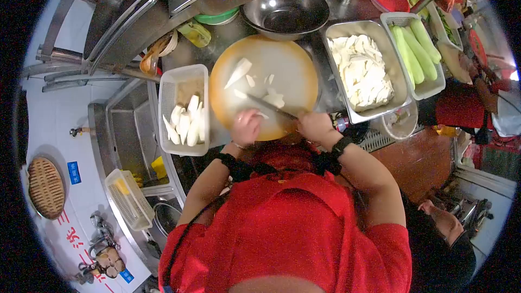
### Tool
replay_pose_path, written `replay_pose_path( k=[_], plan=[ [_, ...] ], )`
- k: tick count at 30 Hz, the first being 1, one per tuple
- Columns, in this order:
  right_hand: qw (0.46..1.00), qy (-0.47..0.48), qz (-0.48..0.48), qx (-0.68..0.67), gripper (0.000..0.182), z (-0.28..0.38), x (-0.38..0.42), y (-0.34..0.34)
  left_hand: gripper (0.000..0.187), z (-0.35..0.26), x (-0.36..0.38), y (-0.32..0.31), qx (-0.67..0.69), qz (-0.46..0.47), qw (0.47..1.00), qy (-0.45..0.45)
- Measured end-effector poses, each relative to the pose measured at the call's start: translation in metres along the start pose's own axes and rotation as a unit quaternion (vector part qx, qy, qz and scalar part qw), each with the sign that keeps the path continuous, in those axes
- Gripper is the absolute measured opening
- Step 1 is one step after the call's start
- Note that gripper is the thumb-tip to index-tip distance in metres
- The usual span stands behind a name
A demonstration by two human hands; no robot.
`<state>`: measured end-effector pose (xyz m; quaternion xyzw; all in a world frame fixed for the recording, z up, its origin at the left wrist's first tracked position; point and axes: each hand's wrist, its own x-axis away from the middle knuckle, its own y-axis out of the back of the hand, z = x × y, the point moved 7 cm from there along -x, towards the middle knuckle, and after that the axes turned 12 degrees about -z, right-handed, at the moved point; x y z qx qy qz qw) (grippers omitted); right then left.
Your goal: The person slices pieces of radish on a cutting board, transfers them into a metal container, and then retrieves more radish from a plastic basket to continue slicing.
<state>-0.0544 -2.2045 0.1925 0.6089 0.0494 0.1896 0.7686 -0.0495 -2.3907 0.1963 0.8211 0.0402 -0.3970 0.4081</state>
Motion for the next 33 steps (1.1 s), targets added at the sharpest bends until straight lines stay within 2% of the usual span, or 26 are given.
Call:
replay_pose_path(
  k=[1,5,6,7,8,9,10,11,12,13,14,15,16,18,19,21,23,25,28,33],
  plan=[
    [0.999,-0.029,0.020,0.003,0.034,-0.012,0.000,-0.007,0.010,-0.009,-0.002,-0.006,0.015,0.061,0.996,-0.055],
    [0.999,-0.040,0.001,-0.004,0.034,-0.018,-0.002,-0.002,0.014,0.021,0.018,-0.033,-0.037,0.096,0.995,-0.006],
    [0.999,-0.033,-0.038,-0.001,0.034,-0.019,-0.001,-0.006,0.016,0.043,0.020,-0.032,-0.027,0.056,0.986,0.152],
    [0.997,-0.028,-0.076,0.002,0.033,-0.020,0.000,-0.009,0.018,0.064,0.029,-0.030,-0.015,0.016,0.952,0.306],
    [0.997,-0.030,-0.078,0.001,0.033,-0.021,0.001,-0.011,0.018,0.064,0.023,-0.028,-0.014,0.017,0.953,0.304],
    [0.996,-0.030,-0.086,-0.002,0.034,-0.021,0.001,-0.012,0.020,0.074,0.037,-0.036,0.137,0.072,0.851,0.501],
    [0.995,-0.029,-0.093,-0.005,0.034,-0.020,0.002,-0.011,0.023,0.069,0.054,-0.046,0.277,0.122,0.686,0.661],
    [0.995,-0.029,-0.095,-0.006,0.034,-0.018,0.002,-0.007,0.027,0.062,0.051,-0.043,0.265,0.158,0.710,0.633],
    [0.997,-0.031,-0.070,0.003,0.034,-0.016,0.002,-0.005,0.027,0.062,0.057,-0.043,0.265,0.159,0.712,0.631],
    [0.998,-0.034,-0.044,0.012,0.034,-0.015,0.002,-0.003,0.027,0.064,0.047,-0.036,0.171,0.132,0.846,0.488],
    [0.998,-0.035,-0.045,0.012,0.034,-0.015,0.004,0.003,0.027,0.051,0.030,-0.024,0.069,0.098,0.939,0.323],
    [0.999,-0.022,-0.038,0.011,0.033,-0.011,0.007,0.007,0.023,0.044,0.028,-0.016,0.056,0.041,0.950,0.305],
    [0.999,-0.009,-0.029,0.011,0.031,-0.008,0.009,0.008,0.023,0.044,0.028,-0.015,0.057,0.042,0.950,0.306],
    [0.999,-0.004,-0.032,0.000,0.029,0.000,0.012,0.000,0.016,0.026,0.018,-0.002,0.061,-0.030,0.984,0.162],
    [0.999,0.001,-0.037,-0.010,0.027,0.005,0.013,-0.004,0.016,0.027,0.021,-0.002,0.062,-0.027,0.984,0.164],
    [0.999,0.005,-0.043,-0.006,0.025,0.010,0.012,-0.010,0.012,0.024,0.017,-0.001,0.050,-0.051,0.991,0.112],
    [0.998,0.015,-0.056,0.001,0.023,0.009,0.006,-0.003,0.011,0.024,0.011,-0.002,0.044,-0.050,0.992,0.107],
    [0.999,0.039,-0.027,0.015,0.020,0.009,0.008,0.004,0.010,0.022,0.012,-0.001,0.038,-0.043,0.992,0.108],
    [0.999,0.029,-0.023,0.017,0.018,0.008,0.009,-0.016,0.009,0.020,0.018,-0.005,0.036,-0.044,0.992,0.111],
    [0.999,0.035,-0.038,0.014,0.017,0.014,0.007,0.005,0.008,0.021,0.019,-0.005,0.018,-0.043,0.995,0.091]
  ],
)
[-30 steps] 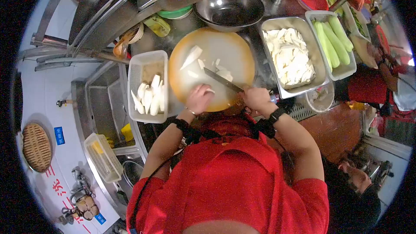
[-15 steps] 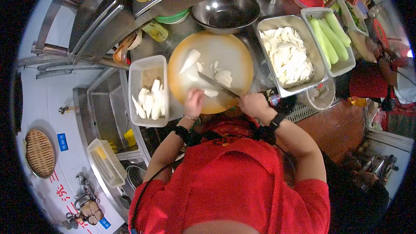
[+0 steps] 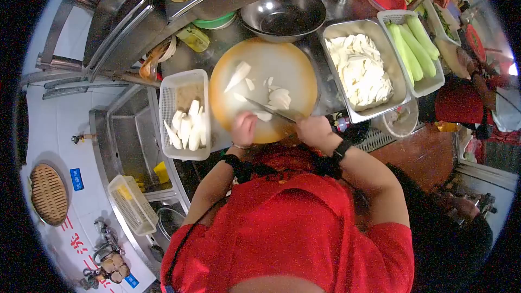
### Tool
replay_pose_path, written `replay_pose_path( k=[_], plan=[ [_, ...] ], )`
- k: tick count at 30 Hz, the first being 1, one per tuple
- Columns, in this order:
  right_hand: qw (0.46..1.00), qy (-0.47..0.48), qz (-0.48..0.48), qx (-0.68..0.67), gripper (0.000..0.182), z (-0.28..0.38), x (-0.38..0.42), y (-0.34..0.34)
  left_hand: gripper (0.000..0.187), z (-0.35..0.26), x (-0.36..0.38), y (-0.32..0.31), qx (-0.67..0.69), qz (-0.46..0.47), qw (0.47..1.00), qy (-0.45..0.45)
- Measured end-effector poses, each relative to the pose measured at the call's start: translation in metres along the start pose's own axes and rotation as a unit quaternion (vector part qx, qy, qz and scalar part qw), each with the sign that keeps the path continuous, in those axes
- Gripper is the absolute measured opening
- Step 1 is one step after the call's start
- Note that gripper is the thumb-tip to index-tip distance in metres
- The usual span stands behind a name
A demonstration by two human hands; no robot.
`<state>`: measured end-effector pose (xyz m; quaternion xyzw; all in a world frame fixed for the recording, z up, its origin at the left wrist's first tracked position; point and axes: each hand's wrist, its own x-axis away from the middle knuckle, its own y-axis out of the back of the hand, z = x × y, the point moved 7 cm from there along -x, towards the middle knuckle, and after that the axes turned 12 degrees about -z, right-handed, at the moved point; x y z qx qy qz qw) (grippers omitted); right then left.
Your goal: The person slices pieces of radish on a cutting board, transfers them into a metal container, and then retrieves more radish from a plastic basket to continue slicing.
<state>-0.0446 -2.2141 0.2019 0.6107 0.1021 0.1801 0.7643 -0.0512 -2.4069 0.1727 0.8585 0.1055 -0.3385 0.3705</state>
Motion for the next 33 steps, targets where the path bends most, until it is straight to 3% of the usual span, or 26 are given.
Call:
replay_pose_path(
  k=[33],
  plan=[
    [1.000,-0.004,0.002,-0.008,0.016,0.010,-0.004,-0.010,0.010,0.004,0.004,-0.005,0.032,0.010,0.999,0.009]
  ],
)
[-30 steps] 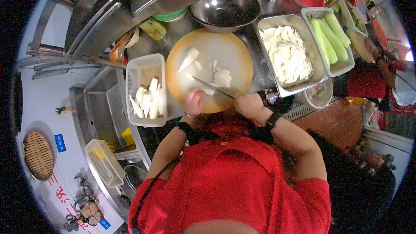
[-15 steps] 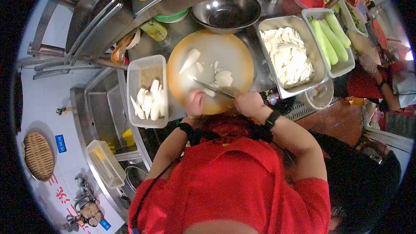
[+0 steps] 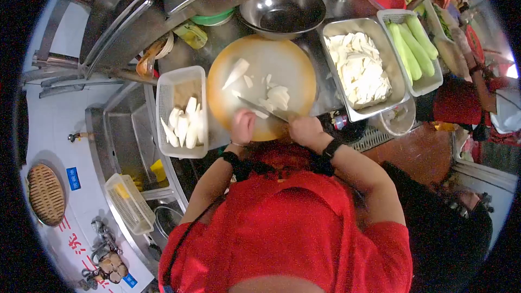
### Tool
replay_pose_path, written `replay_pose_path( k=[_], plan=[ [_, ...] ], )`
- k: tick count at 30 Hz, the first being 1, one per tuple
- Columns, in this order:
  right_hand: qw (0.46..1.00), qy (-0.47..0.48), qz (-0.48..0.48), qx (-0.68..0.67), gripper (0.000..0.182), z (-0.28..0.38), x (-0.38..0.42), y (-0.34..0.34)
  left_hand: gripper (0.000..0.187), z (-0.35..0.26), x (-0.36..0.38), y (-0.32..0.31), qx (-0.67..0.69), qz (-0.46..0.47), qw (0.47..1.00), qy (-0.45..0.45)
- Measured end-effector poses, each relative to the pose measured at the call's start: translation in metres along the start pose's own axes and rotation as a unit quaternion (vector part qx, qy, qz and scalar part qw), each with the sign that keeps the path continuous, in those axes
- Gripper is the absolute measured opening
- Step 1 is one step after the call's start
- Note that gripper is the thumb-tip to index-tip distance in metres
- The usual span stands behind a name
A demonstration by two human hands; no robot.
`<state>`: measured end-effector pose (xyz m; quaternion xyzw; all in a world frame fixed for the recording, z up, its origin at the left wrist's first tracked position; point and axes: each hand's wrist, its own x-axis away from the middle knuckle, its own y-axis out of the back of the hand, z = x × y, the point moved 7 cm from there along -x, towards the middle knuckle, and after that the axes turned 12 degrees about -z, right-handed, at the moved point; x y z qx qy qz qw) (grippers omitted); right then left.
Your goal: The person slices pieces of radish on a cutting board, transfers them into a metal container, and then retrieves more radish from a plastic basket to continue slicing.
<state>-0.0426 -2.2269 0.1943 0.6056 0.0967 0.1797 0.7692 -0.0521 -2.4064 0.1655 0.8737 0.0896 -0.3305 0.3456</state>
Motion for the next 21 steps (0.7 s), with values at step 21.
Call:
replay_pose_path(
  k=[21],
  plan=[
    [0.999,0.012,-0.043,0.003,0.018,-0.002,0.000,0.000,0.011,-0.002,-0.002,0.004,-0.027,-0.018,0.999,-0.002]
  ],
)
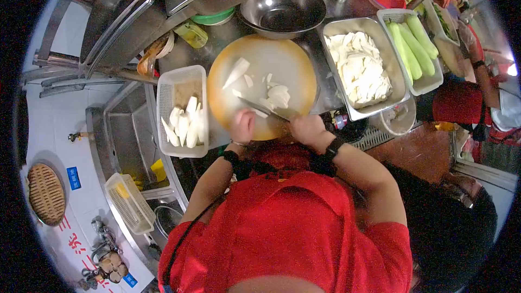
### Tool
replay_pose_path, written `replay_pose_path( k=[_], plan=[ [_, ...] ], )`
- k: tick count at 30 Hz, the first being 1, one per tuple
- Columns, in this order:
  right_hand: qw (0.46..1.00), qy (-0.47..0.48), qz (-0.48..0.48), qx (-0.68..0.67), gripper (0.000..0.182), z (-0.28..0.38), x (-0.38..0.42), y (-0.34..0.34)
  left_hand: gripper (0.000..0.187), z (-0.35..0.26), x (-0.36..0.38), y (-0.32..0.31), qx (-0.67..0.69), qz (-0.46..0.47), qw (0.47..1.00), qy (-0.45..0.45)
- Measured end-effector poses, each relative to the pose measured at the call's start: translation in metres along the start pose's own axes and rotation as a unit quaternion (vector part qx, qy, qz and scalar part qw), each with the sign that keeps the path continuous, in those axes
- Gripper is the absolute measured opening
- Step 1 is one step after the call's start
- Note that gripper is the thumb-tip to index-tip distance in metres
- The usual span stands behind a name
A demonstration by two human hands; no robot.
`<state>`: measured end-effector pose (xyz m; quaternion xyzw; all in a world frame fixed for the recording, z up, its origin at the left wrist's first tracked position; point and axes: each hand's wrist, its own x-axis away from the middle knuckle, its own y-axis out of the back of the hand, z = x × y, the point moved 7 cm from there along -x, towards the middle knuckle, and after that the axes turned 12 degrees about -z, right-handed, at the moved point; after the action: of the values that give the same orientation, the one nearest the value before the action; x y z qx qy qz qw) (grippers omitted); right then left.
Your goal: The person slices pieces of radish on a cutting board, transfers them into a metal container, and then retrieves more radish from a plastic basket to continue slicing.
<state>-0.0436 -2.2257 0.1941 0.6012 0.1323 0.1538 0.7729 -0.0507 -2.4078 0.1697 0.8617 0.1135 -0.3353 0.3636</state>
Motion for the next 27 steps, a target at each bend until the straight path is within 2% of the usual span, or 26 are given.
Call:
replay_pose_path(
  k=[5,8,10,14,16,20,22,27],
  plan=[
    [0.999,0.001,0.036,-0.007,0.020,0.008,0.005,0.005,0.011,0.007,0.012,-0.006,0.024,-0.002,1.000,0.014],
    [0.999,-0.015,-0.016,-0.025,0.025,0.002,-0.006,-0.002,0.012,0.004,-0.003,-0.003,0.008,0.002,1.000,0.001],
    [0.999,-0.005,0.040,-0.014,0.028,0.002,-0.003,0.003,0.011,-0.001,-0.002,0.000,0.015,0.006,1.000,-0.003],
    [0.999,0.000,0.051,-0.019,0.027,0.007,0.003,0.005,0.011,0.002,0.005,-0.002,0.017,0.004,1.000,0.009],
    [0.999,-0.014,0.017,-0.027,0.028,0.007,0.001,-0.012,0.011,-0.001,-0.003,-0.001,0.009,0.018,1.000,0.005],
    [1.000,-0.009,-0.002,-0.025,0.028,0.004,-0.003,0.006,0.013,-0.004,-0.005,0.002,0.016,0.001,1.000,-0.006],
    [0.999,-0.001,0.032,-0.022,0.027,0.002,0.001,0.006,0.014,0.000,0.000,-0.002,0.021,0.003,1.000,0.000],
    [0.999,-0.001,0.039,-0.015,0.028,0.011,0.004,0.019,0.015,0.002,0.001,-0.003,0.023,-0.002,1.000,-0.009]
  ],
)
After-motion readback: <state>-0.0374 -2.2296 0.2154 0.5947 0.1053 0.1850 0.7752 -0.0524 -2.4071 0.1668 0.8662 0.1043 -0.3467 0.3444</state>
